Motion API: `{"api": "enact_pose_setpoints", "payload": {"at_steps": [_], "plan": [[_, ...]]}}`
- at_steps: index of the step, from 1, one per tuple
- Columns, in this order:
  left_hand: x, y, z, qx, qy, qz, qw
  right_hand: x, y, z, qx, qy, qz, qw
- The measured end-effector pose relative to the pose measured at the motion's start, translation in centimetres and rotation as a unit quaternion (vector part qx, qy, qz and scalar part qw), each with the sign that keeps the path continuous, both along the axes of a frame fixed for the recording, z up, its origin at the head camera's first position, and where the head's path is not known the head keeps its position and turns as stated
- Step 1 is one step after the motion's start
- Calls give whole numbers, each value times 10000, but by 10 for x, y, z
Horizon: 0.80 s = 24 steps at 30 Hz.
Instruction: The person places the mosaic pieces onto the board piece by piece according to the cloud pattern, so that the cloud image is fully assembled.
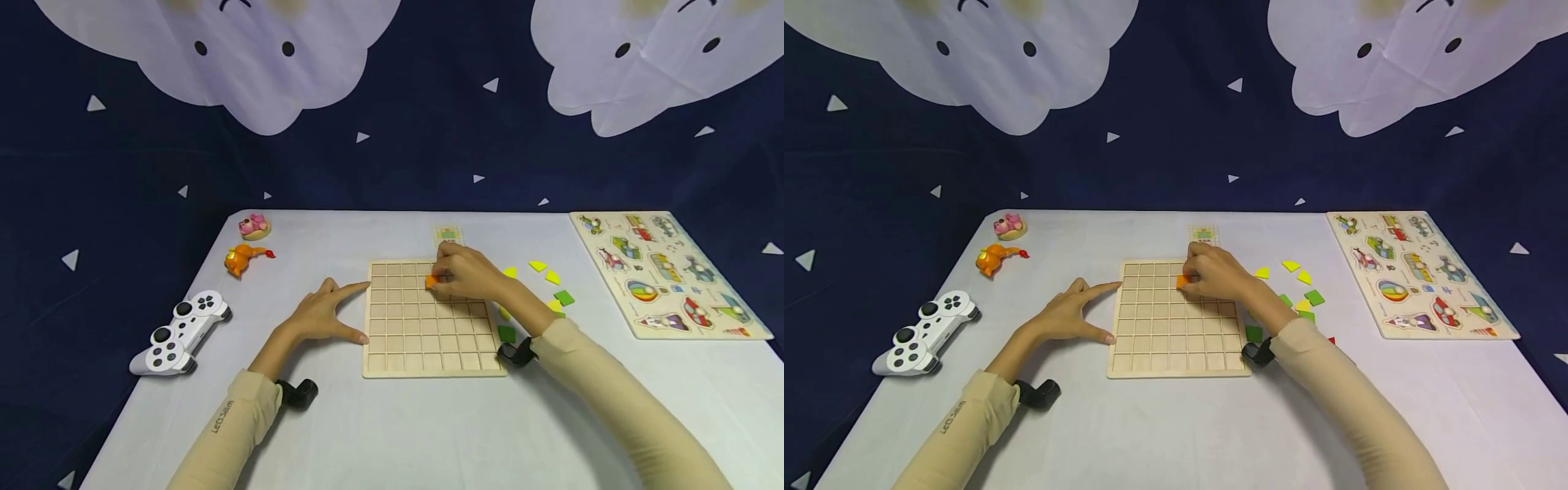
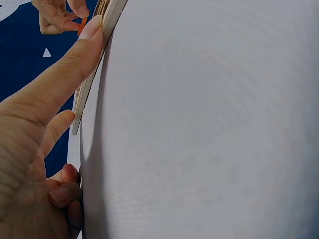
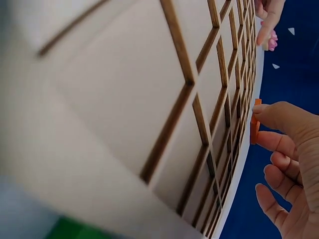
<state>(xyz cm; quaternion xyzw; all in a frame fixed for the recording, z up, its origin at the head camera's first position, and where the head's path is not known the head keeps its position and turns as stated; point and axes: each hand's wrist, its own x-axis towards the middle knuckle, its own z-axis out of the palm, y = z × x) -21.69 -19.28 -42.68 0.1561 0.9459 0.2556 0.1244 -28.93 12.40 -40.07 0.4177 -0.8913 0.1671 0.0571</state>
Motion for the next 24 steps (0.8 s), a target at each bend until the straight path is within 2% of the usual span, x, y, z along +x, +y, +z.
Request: {"api": "enact_pose_setpoints", "payload": {"at_steps": [5, 11, 18, 24], "plan": [[0, -1, -1, 20, 47, -20, 10000, -4, -6, -5, 31, -105, 56, 9999], [0, -1, -1, 69, 56, -32, 10000, -4, -8, -9, -184, -528, -142, 9983], [1, 0, 0, 70, 119, 18, 9999, -3, -13, -9, -300, -724, -179, 9968], [0, 1, -2, 113, 57, 46, 9999, -1, -12, -6, -65, -864, -434, 9953]]}}
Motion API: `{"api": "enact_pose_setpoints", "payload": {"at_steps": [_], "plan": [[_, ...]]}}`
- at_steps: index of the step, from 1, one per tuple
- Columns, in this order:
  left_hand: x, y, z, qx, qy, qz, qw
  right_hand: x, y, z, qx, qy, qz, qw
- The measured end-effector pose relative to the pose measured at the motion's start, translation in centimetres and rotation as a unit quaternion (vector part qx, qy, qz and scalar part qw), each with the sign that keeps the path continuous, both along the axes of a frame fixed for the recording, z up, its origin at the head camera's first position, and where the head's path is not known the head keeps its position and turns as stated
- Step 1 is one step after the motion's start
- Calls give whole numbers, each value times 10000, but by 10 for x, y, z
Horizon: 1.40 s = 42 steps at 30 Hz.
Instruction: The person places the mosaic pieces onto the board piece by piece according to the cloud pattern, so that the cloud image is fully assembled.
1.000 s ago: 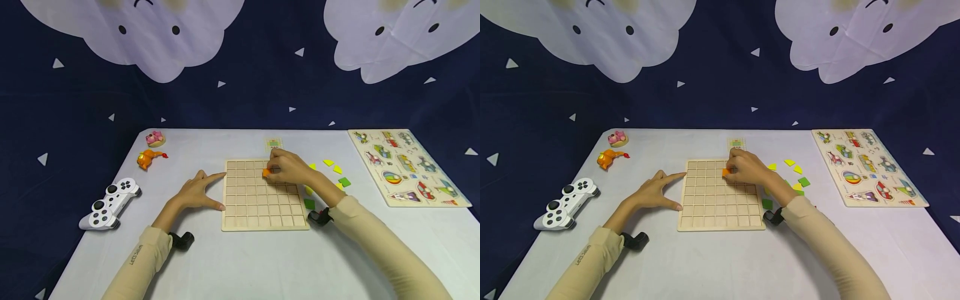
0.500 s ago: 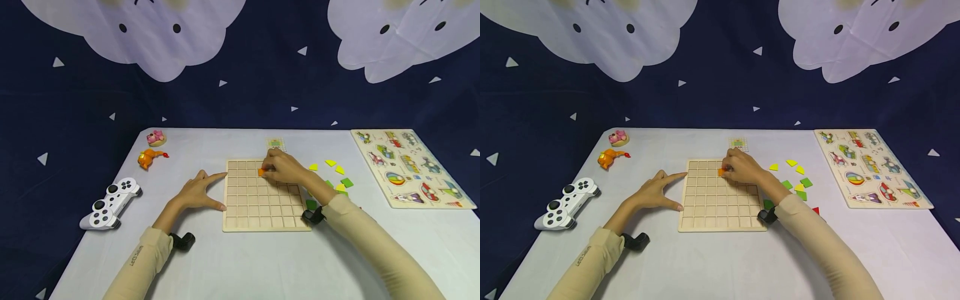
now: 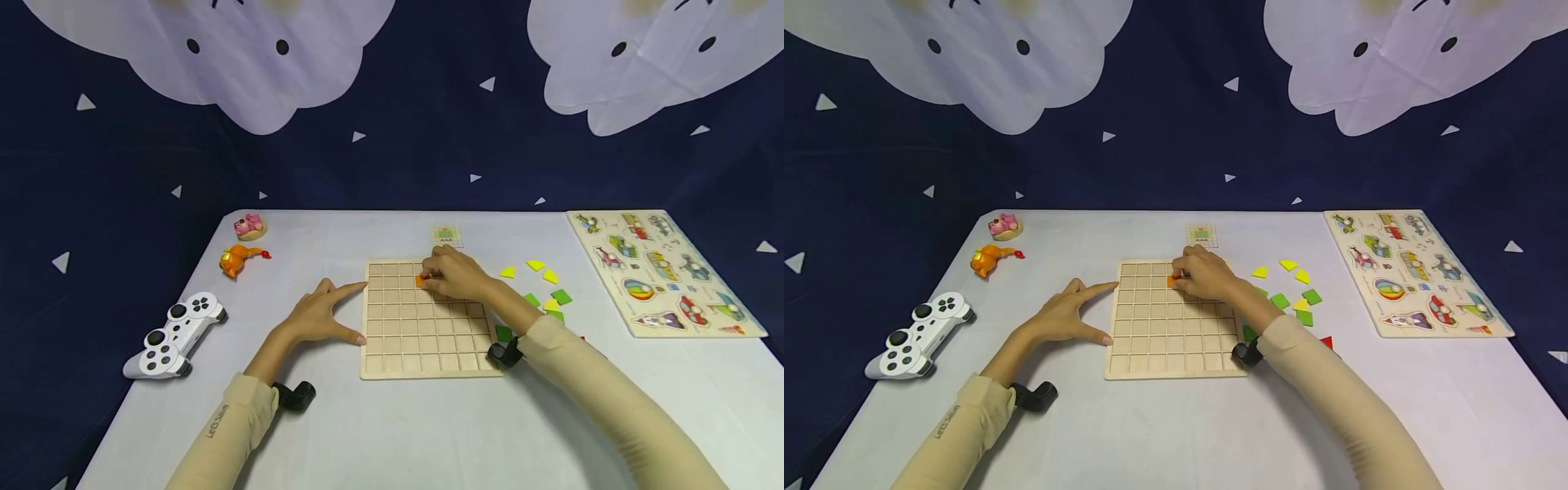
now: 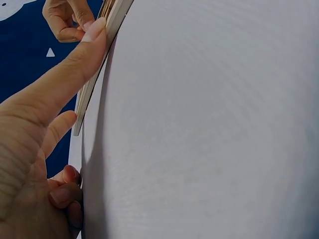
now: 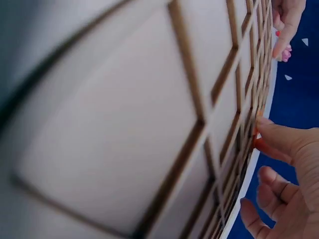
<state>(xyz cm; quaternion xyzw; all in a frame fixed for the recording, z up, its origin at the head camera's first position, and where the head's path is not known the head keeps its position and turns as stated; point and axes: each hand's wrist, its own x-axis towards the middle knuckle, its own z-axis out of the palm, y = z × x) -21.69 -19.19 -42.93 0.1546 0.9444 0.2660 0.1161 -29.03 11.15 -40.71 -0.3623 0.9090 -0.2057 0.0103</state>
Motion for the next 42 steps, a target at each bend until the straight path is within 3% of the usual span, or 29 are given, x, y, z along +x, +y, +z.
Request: {"api": "enact_pose_setpoints", "payload": {"at_steps": [3, 11, 23, 42], "plan": [[-1, 2, -3, 10, -60, 5, 10000, 1, 7, 4, 51, -207, -94, 9997], [-1, -1, -4, -64, -70, 49, 9999, 0, 46, 13, -539, -573, -387, 9961], [-2, -1, 1, -21, -96, 14, 10000, 16, 102, 7, -75, -697, -806, 9943], [0, -1, 4, 28, -180, 51, 9998, 25, 118, 4, 198, -512, -805, 9952]]}}
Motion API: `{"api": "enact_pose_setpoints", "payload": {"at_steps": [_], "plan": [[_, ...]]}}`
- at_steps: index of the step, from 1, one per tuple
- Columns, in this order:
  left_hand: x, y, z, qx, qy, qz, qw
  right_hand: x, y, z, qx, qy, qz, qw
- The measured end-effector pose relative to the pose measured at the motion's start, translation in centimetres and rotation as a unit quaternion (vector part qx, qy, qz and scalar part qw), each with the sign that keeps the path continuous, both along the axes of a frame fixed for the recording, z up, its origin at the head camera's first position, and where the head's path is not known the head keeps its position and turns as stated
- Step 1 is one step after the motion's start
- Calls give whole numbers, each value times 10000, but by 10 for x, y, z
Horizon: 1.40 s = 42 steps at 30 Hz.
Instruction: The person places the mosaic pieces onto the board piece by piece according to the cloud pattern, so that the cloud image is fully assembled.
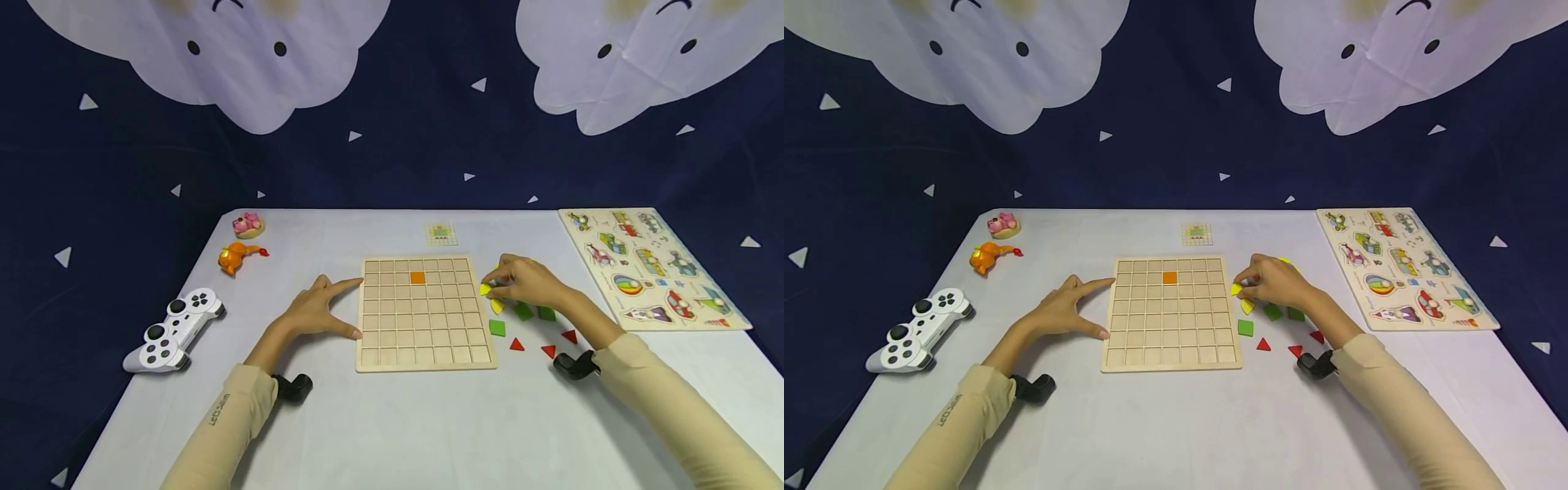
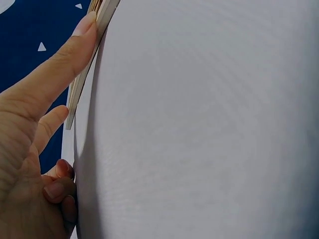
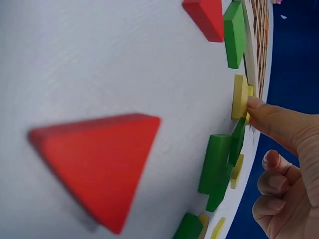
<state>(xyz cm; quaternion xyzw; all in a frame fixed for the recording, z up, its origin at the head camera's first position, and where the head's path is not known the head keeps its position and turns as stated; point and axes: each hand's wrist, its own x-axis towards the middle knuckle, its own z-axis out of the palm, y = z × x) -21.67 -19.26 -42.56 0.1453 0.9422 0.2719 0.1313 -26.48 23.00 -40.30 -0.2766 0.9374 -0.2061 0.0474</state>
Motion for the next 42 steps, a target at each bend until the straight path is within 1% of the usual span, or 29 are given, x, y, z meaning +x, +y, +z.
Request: {"api": "enact_pose_setpoints", "payload": {"at_steps": [5, 10, 17, 25, 31, 36, 42], "plan": [[0, -1, 0, -46, 2, 26, 10000, 0, 0, -1, 67, 10, -3, 10000], [-1, 1, 1, -49, 7, 11, 10000, 2, 3, -2, 54, 154, 68, 9998], [-1, 1, 2, -35, 13, -10, 10000, 5, 5, -5, -122, 347, 83, 9993], [0, 2, 4, -57, 20, -28, 10000, 1, 9, -3, -61, 331, -208, 9992], [0, 1, 4, -91, -15, 3, 10000, -1, 12, -2, -443, 141, -403, 9981], [0, 0, 4, -66, -9, 26, 10000, -3, 2, -2, -514, 247, -191, 9982], [-1, 0, 4, -138, -67, -7, 9999, -5, -23, 3, -487, 343, 173, 9981]]}}
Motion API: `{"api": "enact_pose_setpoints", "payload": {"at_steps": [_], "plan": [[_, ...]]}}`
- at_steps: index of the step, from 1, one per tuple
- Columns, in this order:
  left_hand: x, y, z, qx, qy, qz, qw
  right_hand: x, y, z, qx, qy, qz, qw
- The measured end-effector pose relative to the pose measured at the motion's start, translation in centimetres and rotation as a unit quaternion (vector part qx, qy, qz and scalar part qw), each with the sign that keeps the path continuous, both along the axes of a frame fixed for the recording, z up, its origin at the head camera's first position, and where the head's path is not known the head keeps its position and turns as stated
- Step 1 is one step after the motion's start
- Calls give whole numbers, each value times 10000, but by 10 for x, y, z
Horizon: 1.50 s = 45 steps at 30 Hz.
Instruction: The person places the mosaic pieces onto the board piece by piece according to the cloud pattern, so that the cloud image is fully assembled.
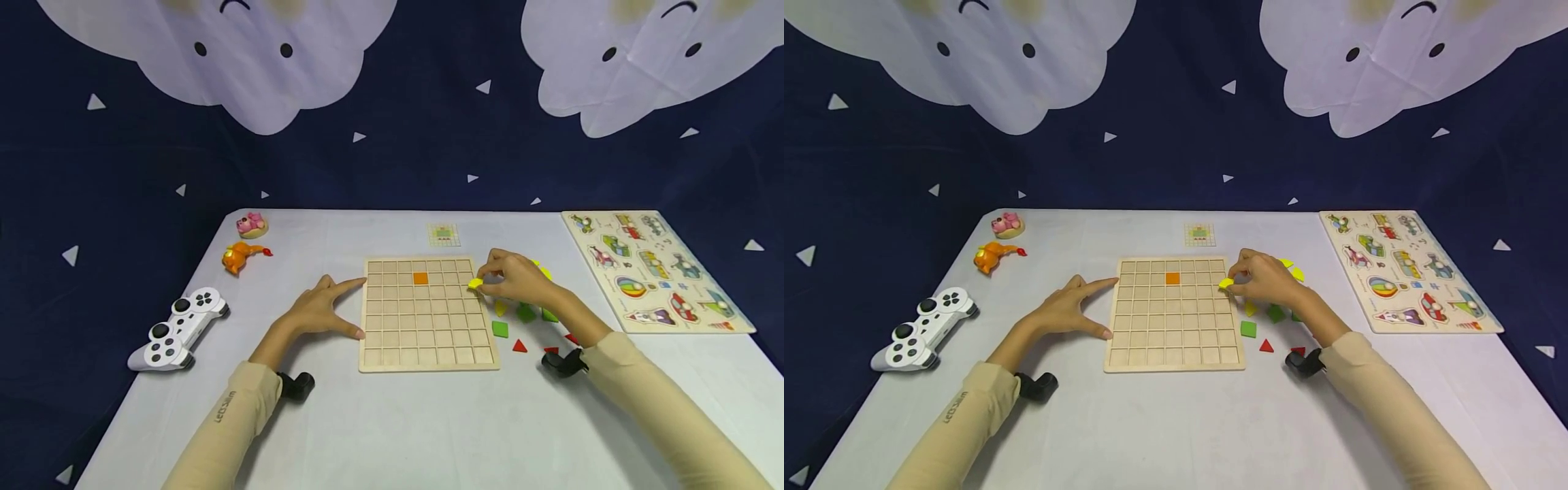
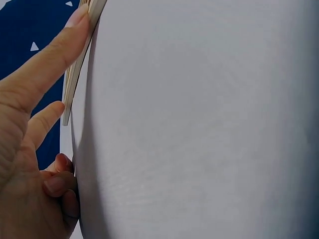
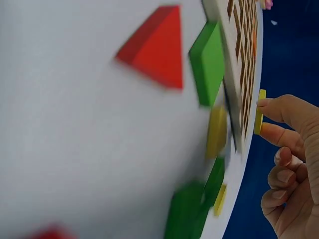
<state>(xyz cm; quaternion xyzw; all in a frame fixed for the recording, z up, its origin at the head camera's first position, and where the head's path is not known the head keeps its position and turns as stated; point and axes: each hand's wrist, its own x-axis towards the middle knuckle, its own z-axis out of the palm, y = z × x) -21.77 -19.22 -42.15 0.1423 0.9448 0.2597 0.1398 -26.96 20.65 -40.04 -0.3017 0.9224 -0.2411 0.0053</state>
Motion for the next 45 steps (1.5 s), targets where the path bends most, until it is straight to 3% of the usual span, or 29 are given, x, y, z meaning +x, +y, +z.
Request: {"api": "enact_pose_setpoints", "payload": {"at_steps": [18, 45], "plan": [[-1, 4, -1, -189, -1, -123, 9997, -6, -74, 0, 72, 150, 661, 9977], [1, 3, -1, -165, 68, 105, 9998, -17, -110, -1, 504, 415, 779, 9948]]}}
